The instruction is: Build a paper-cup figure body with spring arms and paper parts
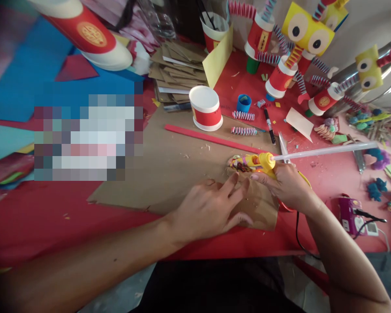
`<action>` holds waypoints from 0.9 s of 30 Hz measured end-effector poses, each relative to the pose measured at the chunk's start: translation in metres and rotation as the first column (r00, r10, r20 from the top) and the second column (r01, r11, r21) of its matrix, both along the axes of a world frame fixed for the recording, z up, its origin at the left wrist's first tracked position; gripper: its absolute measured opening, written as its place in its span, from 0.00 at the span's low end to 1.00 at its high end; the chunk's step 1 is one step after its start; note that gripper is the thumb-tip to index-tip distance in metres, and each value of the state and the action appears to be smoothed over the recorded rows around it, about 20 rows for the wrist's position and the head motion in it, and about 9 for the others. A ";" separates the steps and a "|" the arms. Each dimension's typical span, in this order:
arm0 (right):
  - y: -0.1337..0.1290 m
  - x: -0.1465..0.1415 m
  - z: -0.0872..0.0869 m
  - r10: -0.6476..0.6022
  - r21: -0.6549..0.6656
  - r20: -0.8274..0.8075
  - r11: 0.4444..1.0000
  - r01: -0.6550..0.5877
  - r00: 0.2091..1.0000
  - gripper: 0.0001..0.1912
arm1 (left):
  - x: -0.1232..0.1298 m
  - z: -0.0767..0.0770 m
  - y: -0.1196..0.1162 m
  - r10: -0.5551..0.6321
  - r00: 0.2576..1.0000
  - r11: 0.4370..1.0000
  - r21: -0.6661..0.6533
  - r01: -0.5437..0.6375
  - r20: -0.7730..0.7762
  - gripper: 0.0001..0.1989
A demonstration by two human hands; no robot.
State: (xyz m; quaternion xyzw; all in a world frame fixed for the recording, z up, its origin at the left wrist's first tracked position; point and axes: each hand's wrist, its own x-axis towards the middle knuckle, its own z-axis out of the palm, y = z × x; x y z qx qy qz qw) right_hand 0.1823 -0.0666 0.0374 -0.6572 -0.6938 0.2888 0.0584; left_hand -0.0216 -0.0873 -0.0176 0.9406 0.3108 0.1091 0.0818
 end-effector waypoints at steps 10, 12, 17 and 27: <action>0.002 -0.001 0.001 -0.039 -0.003 0.044 0.999 0.039 0.998 0.31 | 0.000 0.002 0.000 0.007 0.999 1.000 -0.024 -0.008 -0.032 0.36; 0.003 -0.002 0.002 -0.037 -0.002 0.042 0.999 0.037 0.998 0.31 | 0.000 0.002 0.000 0.008 1.000 0.999 -0.038 -0.009 -0.021 0.37; 0.005 -0.006 0.002 -0.045 0.041 -0.003 0.998 0.045 0.999 0.30 | 0.000 0.001 0.001 0.023 1.000 0.998 -0.064 -0.023 -0.002 0.37; 0.005 -0.005 0.005 -0.037 0.063 -0.063 0.997 0.041 0.997 0.29 | 0.000 0.004 0.002 0.030 0.999 0.997 -0.070 -0.032 -0.030 0.36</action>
